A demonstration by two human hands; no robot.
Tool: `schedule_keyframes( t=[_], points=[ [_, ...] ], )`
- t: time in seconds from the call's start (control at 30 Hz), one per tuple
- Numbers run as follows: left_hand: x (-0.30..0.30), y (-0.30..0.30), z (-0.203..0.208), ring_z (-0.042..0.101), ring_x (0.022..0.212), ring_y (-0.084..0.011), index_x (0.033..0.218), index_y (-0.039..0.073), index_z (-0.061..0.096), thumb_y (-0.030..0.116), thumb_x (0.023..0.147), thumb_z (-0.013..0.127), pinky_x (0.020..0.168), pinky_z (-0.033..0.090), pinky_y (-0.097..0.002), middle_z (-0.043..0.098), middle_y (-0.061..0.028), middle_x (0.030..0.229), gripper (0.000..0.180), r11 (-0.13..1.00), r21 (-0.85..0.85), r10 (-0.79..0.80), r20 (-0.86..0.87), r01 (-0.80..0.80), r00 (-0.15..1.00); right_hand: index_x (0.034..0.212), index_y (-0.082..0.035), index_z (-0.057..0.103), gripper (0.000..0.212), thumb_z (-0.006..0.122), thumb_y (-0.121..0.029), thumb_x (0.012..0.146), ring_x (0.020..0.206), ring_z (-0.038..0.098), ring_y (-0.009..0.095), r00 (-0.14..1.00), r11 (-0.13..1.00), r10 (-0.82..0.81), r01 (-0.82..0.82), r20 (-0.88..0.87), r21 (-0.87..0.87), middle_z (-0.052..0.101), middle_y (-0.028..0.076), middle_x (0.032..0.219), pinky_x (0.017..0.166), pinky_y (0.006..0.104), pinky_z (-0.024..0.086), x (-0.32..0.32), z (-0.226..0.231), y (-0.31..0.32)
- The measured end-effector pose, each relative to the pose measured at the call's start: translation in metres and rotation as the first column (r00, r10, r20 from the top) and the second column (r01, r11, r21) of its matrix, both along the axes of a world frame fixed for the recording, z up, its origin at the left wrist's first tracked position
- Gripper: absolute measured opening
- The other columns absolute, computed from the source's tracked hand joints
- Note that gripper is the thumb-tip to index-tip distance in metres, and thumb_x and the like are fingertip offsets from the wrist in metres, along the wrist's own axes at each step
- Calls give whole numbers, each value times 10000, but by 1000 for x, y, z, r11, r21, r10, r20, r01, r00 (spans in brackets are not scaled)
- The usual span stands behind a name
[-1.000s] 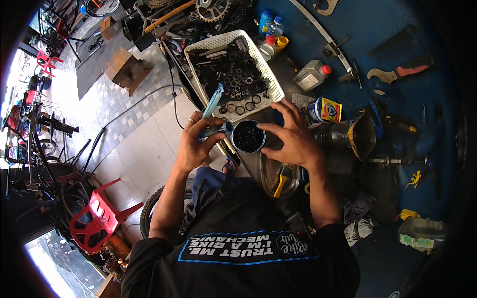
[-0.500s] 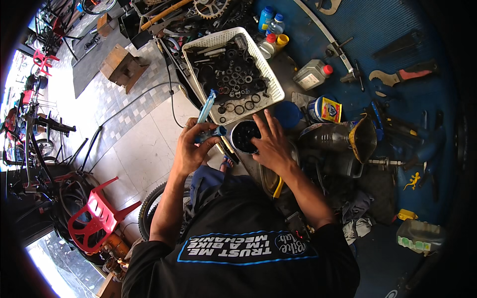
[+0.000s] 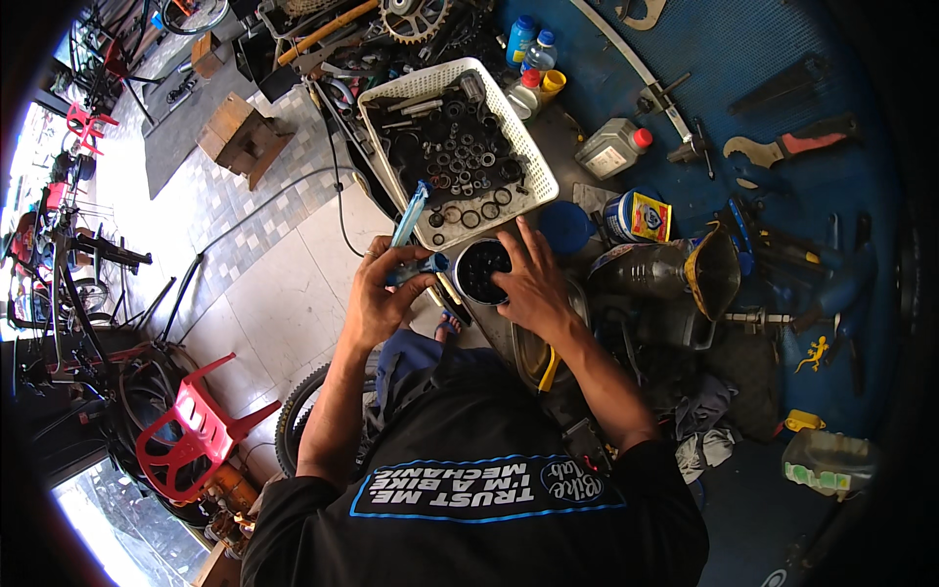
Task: The person picks up a bicycle cable and applies lubricant from a small container using a brush. They repeatedly dip the brush into the container and coat the cable along its length.
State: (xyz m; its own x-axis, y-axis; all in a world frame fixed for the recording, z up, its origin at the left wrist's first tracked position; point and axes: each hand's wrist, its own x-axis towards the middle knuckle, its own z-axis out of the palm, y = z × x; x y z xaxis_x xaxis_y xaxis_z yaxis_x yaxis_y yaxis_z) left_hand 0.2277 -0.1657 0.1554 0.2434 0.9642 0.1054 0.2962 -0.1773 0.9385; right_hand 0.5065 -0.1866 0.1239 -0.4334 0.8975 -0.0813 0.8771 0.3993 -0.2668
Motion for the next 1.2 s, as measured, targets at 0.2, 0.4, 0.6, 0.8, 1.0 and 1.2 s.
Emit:
schedule_keyframes(
  t=[0.2,0.4,0.6,0.8,1.0,1.2],
  points=[
    [0,-1,1,676,1027,-280,1186,26,748,149,887,885,890,549,-386,660,-120,1107,352,1000,-6,-10,-5,10,1000,1115,-114,716,550,991,-246,657,1614,170,506,993,999,-44,47,-105,21,355,189,1630,1301,629,251,9,-8,-2],
    [1,-2,0,670,1025,-279,1163,33,739,119,855,902,894,540,-381,658,-115,1091,359,1000,5,-8,-6,8,1000,1276,-96,647,638,944,-291,746,1608,168,528,878,996,-81,57,-472,-64,298,232,1658,1296,619,210,15,40,-6],
    [12,-4,5,661,1030,-292,1135,50,740,86,788,943,900,543,-394,652,-108,1095,404,998,55,17,-22,-16,1000,1407,-84,631,628,853,-287,856,1609,185,504,667,999,5,-33,-745,-23,291,248,1674,1298,586,202,-3,62,-14],
    [20,-7,10,660,1048,-325,1128,64,744,70,764,949,911,546,-425,649,-125,1115,418,985,170,62,-100,-44,993,1394,-61,647,580,816,-223,864,1599,195,510,750,999,10,28,-661,47,314,249,1648,1294,604,221,-21,64,-21],
    [24,-12,18,646,1085,-377,1169,84,736,75,804,908,923,547,-470,648,-153,1142,403,962,272,73,-197,-18,978,1306,-15,685,543,825,-214,820,1578,241,515,835,985,10,86,-550,148,389,253,1590,1284,613,249,-31,74,-23],
    [24,-15,14,646,1109,-398,1203,101,729,86,837,882,930,547,-496,634,-172,1190,397,950,313,93,-262,-7,960,1237,-7,727,488,825,-256,828,1567,274,497,893,972,-5,110,-450,206,429,237,1559,1266,603,289,-39,84,-24]
  ],
)
